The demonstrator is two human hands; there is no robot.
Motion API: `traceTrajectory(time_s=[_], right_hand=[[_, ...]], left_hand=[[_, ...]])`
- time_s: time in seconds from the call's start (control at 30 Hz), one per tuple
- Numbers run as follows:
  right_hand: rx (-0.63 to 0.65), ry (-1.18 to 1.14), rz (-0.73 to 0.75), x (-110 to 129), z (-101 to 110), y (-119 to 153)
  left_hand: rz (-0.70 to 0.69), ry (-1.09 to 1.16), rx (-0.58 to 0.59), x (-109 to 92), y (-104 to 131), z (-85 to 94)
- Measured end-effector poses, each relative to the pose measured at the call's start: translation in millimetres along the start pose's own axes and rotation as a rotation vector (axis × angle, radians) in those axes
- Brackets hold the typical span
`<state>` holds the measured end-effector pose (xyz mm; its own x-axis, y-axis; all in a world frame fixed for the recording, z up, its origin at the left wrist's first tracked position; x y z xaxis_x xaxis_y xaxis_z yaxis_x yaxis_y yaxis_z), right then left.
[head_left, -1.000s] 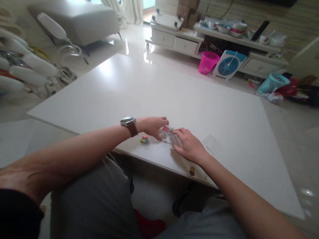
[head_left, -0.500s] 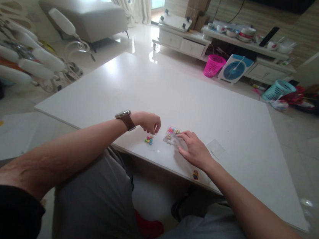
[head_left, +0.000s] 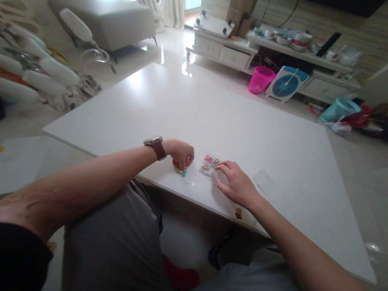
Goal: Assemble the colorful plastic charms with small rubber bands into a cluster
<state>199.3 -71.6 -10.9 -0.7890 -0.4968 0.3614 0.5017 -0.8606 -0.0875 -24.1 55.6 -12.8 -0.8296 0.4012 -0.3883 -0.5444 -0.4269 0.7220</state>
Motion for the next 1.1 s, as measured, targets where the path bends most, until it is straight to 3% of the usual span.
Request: traceTrajectory(time_s=[0.67,1.1], right_hand=[[0.036,0.020,0.013,5,3,2],[0.045,0.016,0.023,7,4,3]], left_hand=[[-0.122,-0.144,-0.241,-10,-5,4.6],[-0.225,-0.173,-0.277,-15,-11,-0.8]])
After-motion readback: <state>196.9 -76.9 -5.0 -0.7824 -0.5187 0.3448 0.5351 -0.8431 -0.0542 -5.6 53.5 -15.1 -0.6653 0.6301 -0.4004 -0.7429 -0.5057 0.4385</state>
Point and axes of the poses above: each hand's wrist, its own y-axis away from the middle knuckle, its own z-axis out of the back of the hand, x = y × z, the point moved 1 cm from there along -y, towards the middle knuckle, and after that the axes turned 4 degrees about z, right-handed, at the moved point
